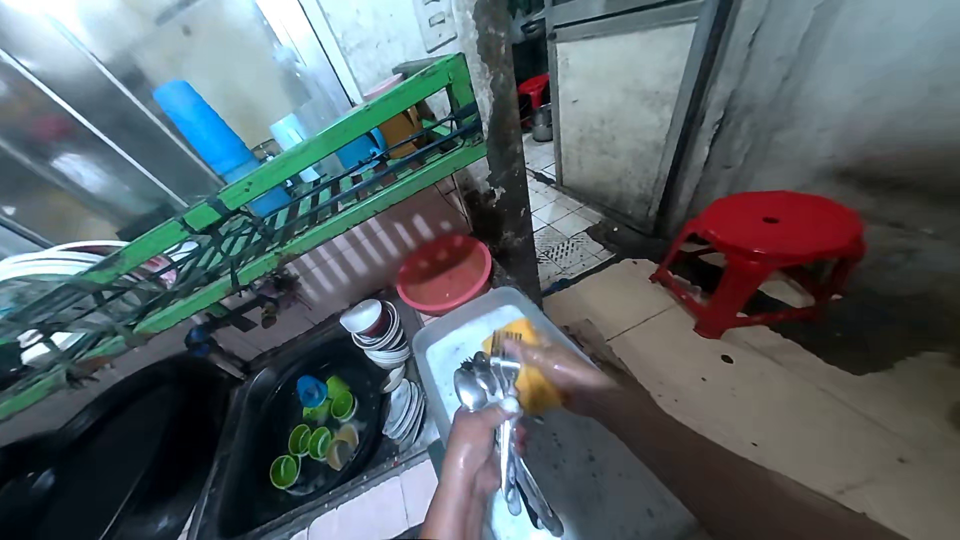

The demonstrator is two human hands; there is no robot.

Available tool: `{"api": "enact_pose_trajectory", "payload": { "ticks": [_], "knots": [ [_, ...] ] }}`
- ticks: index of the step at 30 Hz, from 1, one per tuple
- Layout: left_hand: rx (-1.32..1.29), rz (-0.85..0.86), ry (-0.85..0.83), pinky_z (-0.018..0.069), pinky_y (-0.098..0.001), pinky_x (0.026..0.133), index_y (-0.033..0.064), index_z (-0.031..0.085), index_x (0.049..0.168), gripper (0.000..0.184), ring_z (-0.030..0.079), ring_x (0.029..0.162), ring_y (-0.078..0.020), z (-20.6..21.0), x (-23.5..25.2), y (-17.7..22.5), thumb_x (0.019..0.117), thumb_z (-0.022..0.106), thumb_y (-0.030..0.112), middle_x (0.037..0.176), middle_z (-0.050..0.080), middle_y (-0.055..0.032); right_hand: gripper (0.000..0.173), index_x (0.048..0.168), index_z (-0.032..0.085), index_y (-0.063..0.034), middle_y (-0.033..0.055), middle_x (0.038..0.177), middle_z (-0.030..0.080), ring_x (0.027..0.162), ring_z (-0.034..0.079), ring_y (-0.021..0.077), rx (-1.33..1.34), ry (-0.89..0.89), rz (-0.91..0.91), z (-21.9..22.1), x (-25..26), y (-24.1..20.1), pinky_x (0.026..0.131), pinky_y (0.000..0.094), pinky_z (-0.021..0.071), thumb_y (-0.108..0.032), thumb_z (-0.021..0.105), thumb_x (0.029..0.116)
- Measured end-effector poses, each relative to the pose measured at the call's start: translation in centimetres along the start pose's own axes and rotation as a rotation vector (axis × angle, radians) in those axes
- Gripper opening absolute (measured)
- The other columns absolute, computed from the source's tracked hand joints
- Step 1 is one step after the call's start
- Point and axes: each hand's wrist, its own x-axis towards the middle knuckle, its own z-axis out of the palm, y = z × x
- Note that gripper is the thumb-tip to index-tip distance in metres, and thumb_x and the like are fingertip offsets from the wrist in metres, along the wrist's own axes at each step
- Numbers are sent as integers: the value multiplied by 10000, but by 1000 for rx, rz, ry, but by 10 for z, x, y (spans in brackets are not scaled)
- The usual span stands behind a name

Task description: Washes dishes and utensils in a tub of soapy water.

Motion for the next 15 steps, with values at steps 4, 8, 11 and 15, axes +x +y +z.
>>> {"api": "enact_pose_trajectory", "payload": {
  "ticks": [4,8,11,15],
  "knots": [
    [80,-16,-1,536,-266,491,-19,538,1149,128,601,537,-142,-3,-4,-4,1044,536,54,798,660,-114,401,1304,591,-25,153,1024,692,868,677,232,-55,112,-87,1,5,-2,796,436,569,-235,700,980],
    [66,62,46,447,-196,424,-16,545,1008,62,467,437,-65,-1,1,-8,1045,515,23,685,583,-53,366,1341,517,-98,126,990,693,792,703,222,572,188,-93,-2,12,-5,658,399,605,-253,604,1021],
    [99,103,112,420,-180,406,-20,562,943,143,437,410,-53,3,7,-5,1057,515,54,608,528,-21,472,1392,480,-13,152,1013,672,835,682,209,210,163,0,25,0,12,743,388,587,-171,669,989],
    [81,133,85,471,-203,449,-45,603,1062,183,542,475,-84,-9,5,-7,1079,481,91,638,591,-52,476,1343,548,15,191,1077,673,935,668,251,-152,137,54,21,0,2,860,436,550,-260,698,985]
  ]
}}
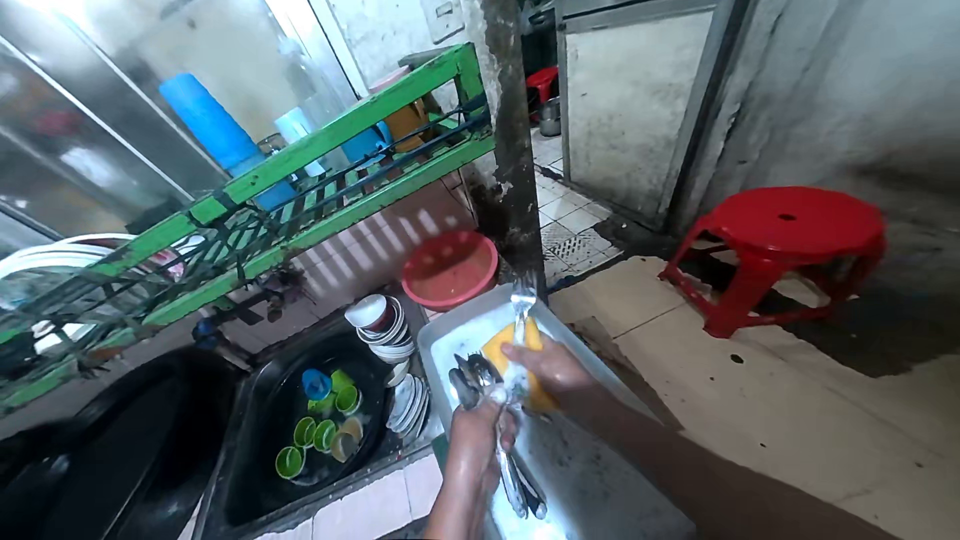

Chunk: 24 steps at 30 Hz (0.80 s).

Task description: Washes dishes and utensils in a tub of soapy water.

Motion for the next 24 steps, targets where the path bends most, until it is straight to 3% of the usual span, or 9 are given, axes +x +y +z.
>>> {"api": "enact_pose_trajectory", "payload": {
  "ticks": [2,4,8,12,15,17,20,22,24],
  "knots": [
    [-116,75,-20,598,-304,676,-73,626,1177,216,703,758,-176,-9,2,0,1063,481,41,948,727,-140,391,1261,607,-18,128,995,681,866,666,190,-95,-131,15,-17,2,-6,802,384,559,-324,637,1020],
    [-246,124,-82,585,-369,892,-67,633,1206,232,693,1000,-216,-16,7,0,1037,498,16,1139,707,-154,365,1256,604,-16,108,1020,671,887,648,163,-227,-383,15,-23,0,-1,823,375,547,-298,619,1025],
    [-330,54,-201,601,-380,857,-46,629,1163,202,720,929,-230,-22,17,-2,1001,527,15,993,733,-145,432,1332,548,56,226,1219,626,1115,615,280,-557,-719,-106,-9,-20,9,1013,482,474,-273,560,1052],
    [-291,53,-46,606,-406,715,-55,557,1242,239,636,634,-201,-18,20,7,1038,435,-31,715,601,-64,538,1382,510,48,312,1256,594,1154,593,428,-947,-881,12,-16,-23,1,999,620,438,-300,664,1001],
    [34,96,99,586,-320,554,-74,573,1282,294,581,497,-156,-11,23,17,1011,461,-74,629,541,-61,425,1284,600,7,181,1098,671,982,662,270,-615,-614,-30,-46,-8,0,911,465,530,-270,685,973],
    [402,120,143,568,-301,561,-25,587,1308,304,611,569,-151,2,24,16,1014,511,-21,832,620,-107,441,1345,550,-20,142,1066,682,926,680,214,-215,-329,-55,-44,-6,-9,857,408,564,-314,618,1024],
    [1002,242,119,537,-393,988,-5,594,1373,377,636,1161,-288,29,25,8,999,563,26,1414,537,-240,725,1511,395,-53,207,1235,641,1093,654,291,-202,-155,-165,-13,-12,-15,971,475,531,-377,716,947],
    [1159,342,105,486,-447,1075,-25,602,1361,403,566,1276,-383,36,28,-2,971,617,75,1424,517,-292,944,1601,257,-98,234,1345,595,1201,617,337,-336,-60,-200,3,-14,-6,1039,507,492,-339,776,850],
    [1066,247,37,493,-418,1060,-4,598,1377,420,588,1251,-322,36,21,6,967,634,79,1390,559,-240,811,1572,339,-90,247,1306,613,1165,630,349,-244,19,-150,-1,-9,-3,1011,513,502,-134,763,883]
  ]
}}
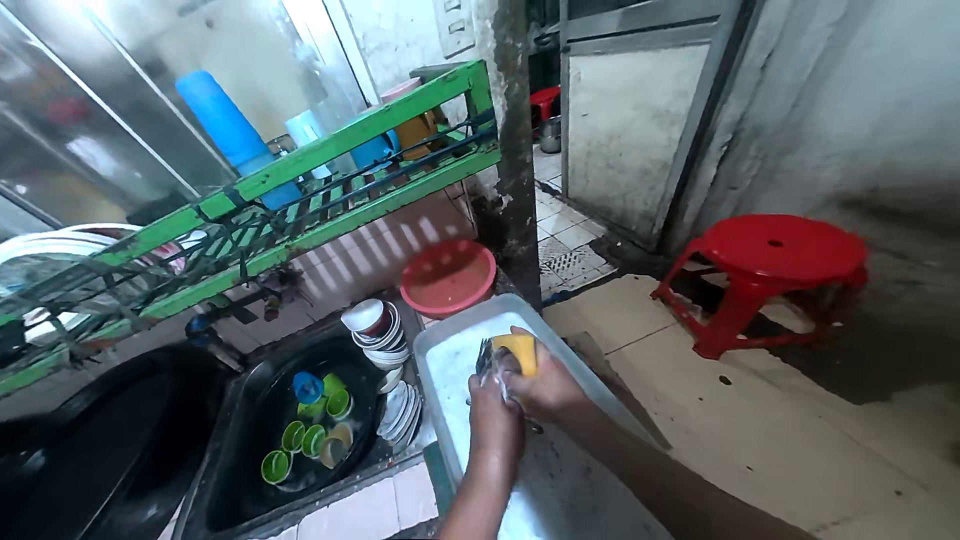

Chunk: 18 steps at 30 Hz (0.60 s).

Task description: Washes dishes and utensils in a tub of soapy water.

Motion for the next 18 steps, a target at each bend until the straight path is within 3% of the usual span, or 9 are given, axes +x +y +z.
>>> {"api": "enact_pose_trajectory", "payload": {
  "ticks": [1,2,4,6,8,11,14,16,18],
  "knots": [
    [-152,-69,-65,531,-385,968,3,625,1330,386,643,1119,-250,-5,-3,-1,957,668,91,1273,635,-185,693,1513,414,-59,233,1248,631,1106,647,323,97,17,45,-6,4,4,968,493,526,-74,744,904],
    [-326,-140,-146,564,-344,773,5,645,1228,295,666,867,-182,-7,-6,-6,951,677,100,1038,678,-121,579,1444,474,-41,204,1173,655,1026,666,283,188,15,86,-14,7,8,907,462,548,-65,727,924],
    [-663,-242,-346,574,-344,659,-4,626,1149,193,653,707,-172,-13,-9,-17,977,643,81,866,670,-91,433,1330,538,-25,139,1019,689,869,693,205,313,-80,93,-26,12,15,785,381,590,-92,715,940],
    [-878,-259,-434,592,-373,703,-1,609,1170,186,661,738,-184,-15,-12,-28,996,599,62,904,673,-88,402,1297,558,-34,107,998,690,861,688,171,264,-229,90,-31,13,13,786,348,586,-140,718,944],
    [-994,-235,-404,591,-381,745,-11,611,1222,230,659,783,-182,-14,-16,-38,1010,552,54,972,680,-91,472,1358,523,-59,111,1066,674,925,677,176,122,-289,76,-31,13,7,842,362,569,-185,727,952],
    [-1078,-253,-211,559,-299,600,-29,614,1166,182,586,593,-128,-15,-17,-42,1029,519,45,769,621,-52,636,1472,444,-76,187,1176,662,1010,673,273,121,-168,38,-35,17,11,906,463,553,-247,751,942],
    [-1042,-315,-92,538,-256,487,-51,569,1199,185,580,516,-126,-22,-17,-39,1035,538,29,722,593,-70,512,1384,505,-73,145,1045,702,868,712,229,364,-164,-30,-41,8,12,766,395,610,-141,730,928],
    [-984,-309,-105,521,-249,473,-53,580,1205,197,573,509,-121,-21,-19,-37,1025,559,25,744,613,-78,456,1321,561,-49,123,1067,701,921,702,202,277,-282,-59,-36,-1,5,822,378,596,-86,722,896],
    [-972,-286,-111,519,-252,489,-53,579,1224,214,577,529,-120,-16,-24,-31,1043,535,52,791,629,-83,354,1220,629,-30,124,1042,690,925,677,194,108,-237,-74,-25,-4,-4,845,385,563,-45,756,890]
  ]
}}
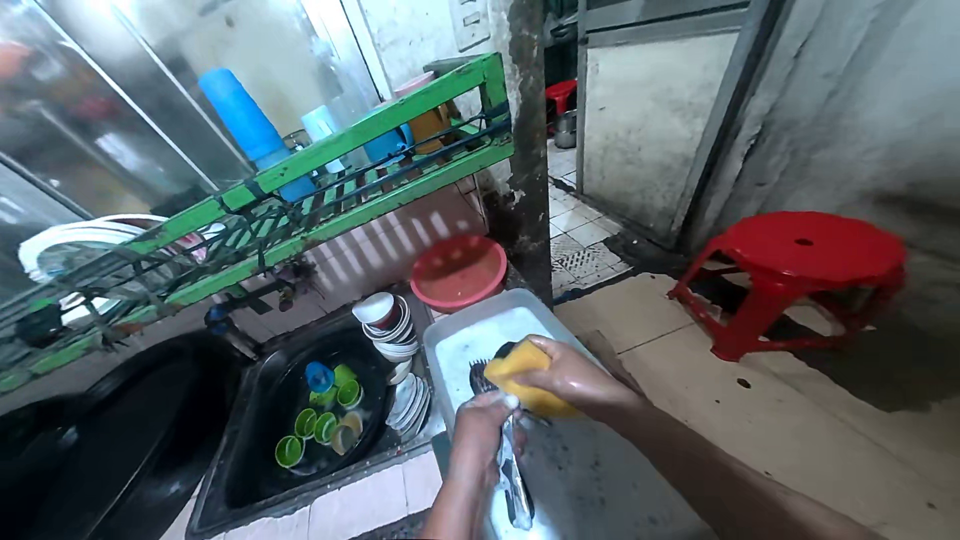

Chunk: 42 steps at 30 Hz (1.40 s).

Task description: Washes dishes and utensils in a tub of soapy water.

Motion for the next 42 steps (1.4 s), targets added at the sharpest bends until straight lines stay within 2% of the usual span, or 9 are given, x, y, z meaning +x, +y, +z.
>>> {"api": "enact_pose_trajectory", "payload": {
  "ticks": [7,12,16,22,26,33,37,40,42],
  "knots": [
    [-167,162,161,552,-289,480,-70,609,1135,235,608,531,-161,7,1,-3,1081,449,94,790,628,-111,378,1234,627,-10,164,1094,694,977,684,230,119,290,-2,22,7,7,886,420,565,5,760,880],
    [25,80,77,487,-220,467,-34,557,1177,166,533,503,-85,10,-2,-12,1058,460,29,740,574,-45,450,1275,628,60,252,1379,561,1270,563,336,-302,129,-169,24,12,27,1094,438,449,-112,770,885],
    [-17,95,133,474,-213,455,-60,552,1236,213,517,498,-88,19,-3,-12,1044,480,-2,761,564,-61,455,1304,620,18,228,1400,549,1263,570,345,-326,191,-74,14,26,13,1079,480,460,-147,780,912],
    [45,122,237,476,-226,455,-66,545,1229,207,524,489,-97,18,-1,-8,1034,489,-23,696,546,-63,503,1470,476,-42,272,1310,614,1221,608,401,-510,-64,-21,22,18,8,1060,541,458,-244,609,1029],
    [32,112,244,471,-219,439,-71,545,1237,211,520,483,-95,19,2,-10,1052,471,-2,714,550,-67,440,1418,547,-100,216,1235,673,1145,657,391,-578,86,-36,13,37,5,1002,574,500,-179,655,999],
    [90,92,252,479,-225,453,-70,536,1253,221,530,495,-100,10,3,-9,1054,464,-5,718,547,-70,461,1470,494,-91,252,1267,647,1186,631,412,-608,-65,-28,18,32,6,1025,570,478,-240,583,1042],
    [6,67,215,473,-219,429,-55,561,1166,161,519,470,-97,8,5,-11,1053,456,-9,710,566,-70,549,1441,504,-54,249,1196,670,1081,671,397,-244,257,-111,9,48,5,946,576,526,-304,691,991],
    [-73,72,140,499,-238,453,-52,565,1185,175,551,508,-117,9,-2,-6,1053,462,-3,781,599,-93,678,1520,391,-78,225,1268,628,1105,643,323,33,131,-8,9,45,8,969,509,514,-337,704,977],
    [-91,82,69,521,-244,471,-51,567,1181,172,577,530,-123,8,-6,-3,1055,468,13,821,629,-108,555,1435,499,-41,201,1205,656,1085,653,295,-71,25,37,11,42,12,984,485,508,-318,682,990]
  ]
}}
